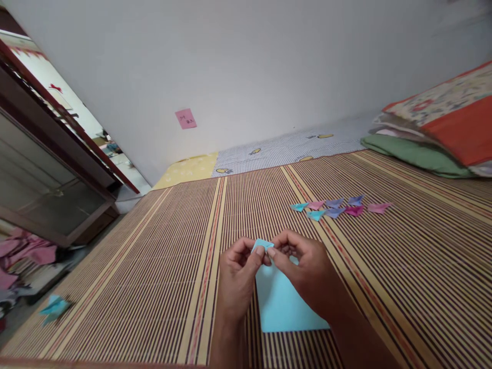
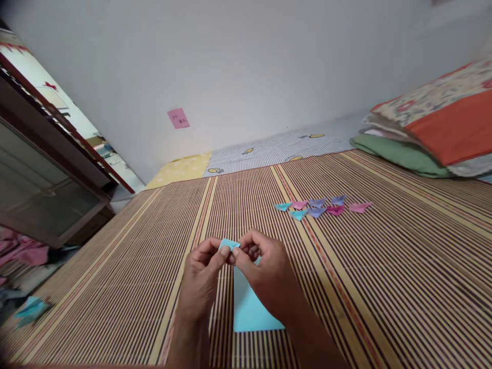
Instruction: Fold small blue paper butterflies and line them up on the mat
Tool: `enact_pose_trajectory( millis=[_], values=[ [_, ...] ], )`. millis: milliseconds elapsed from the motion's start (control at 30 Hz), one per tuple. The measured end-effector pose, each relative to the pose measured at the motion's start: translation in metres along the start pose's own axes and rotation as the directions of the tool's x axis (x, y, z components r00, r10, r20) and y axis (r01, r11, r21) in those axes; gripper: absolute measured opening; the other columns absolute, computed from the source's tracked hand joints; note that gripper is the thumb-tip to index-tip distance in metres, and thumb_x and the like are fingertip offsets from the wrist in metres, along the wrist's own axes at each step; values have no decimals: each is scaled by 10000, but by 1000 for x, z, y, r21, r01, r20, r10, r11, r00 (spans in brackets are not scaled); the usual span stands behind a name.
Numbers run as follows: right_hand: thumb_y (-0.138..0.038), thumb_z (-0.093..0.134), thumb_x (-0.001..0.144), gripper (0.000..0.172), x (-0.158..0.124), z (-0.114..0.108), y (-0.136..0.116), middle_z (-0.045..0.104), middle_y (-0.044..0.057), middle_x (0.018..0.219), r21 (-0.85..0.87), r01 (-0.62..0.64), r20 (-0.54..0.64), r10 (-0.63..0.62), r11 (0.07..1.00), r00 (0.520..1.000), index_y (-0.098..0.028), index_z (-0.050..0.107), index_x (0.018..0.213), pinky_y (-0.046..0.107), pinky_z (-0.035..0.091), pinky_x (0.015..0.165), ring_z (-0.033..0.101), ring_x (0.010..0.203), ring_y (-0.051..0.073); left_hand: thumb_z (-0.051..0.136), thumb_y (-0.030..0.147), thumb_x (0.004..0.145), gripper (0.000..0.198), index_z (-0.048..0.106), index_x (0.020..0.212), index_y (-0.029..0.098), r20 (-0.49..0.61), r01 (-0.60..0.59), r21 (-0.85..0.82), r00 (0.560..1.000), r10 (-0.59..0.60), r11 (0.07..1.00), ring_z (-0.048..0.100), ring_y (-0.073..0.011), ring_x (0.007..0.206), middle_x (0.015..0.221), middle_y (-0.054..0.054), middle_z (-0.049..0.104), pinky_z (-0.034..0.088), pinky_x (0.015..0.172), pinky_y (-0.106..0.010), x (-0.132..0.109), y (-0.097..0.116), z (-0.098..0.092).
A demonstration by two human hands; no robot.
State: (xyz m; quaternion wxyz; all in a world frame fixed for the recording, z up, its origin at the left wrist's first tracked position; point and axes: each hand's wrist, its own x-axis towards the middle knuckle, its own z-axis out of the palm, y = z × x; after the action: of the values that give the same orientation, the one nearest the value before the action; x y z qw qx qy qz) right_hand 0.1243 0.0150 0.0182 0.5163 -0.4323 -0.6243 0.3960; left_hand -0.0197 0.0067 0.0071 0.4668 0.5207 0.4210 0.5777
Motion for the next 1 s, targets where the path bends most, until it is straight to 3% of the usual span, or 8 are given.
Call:
enact_pose_trajectory(
  millis=[500, 667, 767, 1000],
  values=[
    [-271, 617, 852, 155, 0, 5, 13, 626, 1, 666, 103, -33, -10, 35, 994, 999, -195, 583, 722, 292, 476, 591, 590, 627, 157, 681, 331, 899, 202, 686, 788, 162, -22, -20, 43, 1000, 21, 999, 625, -153, 687, 717, -19, 685, 499, 670, -262, -1, -2, 5],
    [-252, 637, 852, 68, 2, 2, 15, 670, 10, 758, 186, -46, 36, 40, 982, 999, -188, 628, 875, 308, 525, 663, 637, 706, 171, 681, 328, 901, 193, 685, 799, 165, -39, -33, 31, 999, 34, 999, 642, -154, 710, 748, -25, 708, 507, 704, -266, 0, -1, 5],
    [-212, 648, 850, 102, 1, -2, 11, 693, 16, 821, 127, 14, 22, -17, 992, 1000, -194, 677, 946, 312, 520, 713, 640, 766, 175, 696, 315, 892, 173, 697, 810, 163, -19, -29, 27, 999, 30, 999, 647, -154, 719, 754, -27, 712, 510, 720, -267, 0, 1, 4],
    [-138, 619, 863, 86, -1, -3, 4, 673, 19, 839, -24, 221, -45, -222, 975, 974, -210, 665, 867, 313, 506, 719, 621, 784, 176, 733, 277, 860, 112, 738, 909, 176, -19, -38, 23, 999, 38, 999, 683, -170, 768, 824, -40, 748, 532, 747, -279, -3, 5, 1]
  ],
)
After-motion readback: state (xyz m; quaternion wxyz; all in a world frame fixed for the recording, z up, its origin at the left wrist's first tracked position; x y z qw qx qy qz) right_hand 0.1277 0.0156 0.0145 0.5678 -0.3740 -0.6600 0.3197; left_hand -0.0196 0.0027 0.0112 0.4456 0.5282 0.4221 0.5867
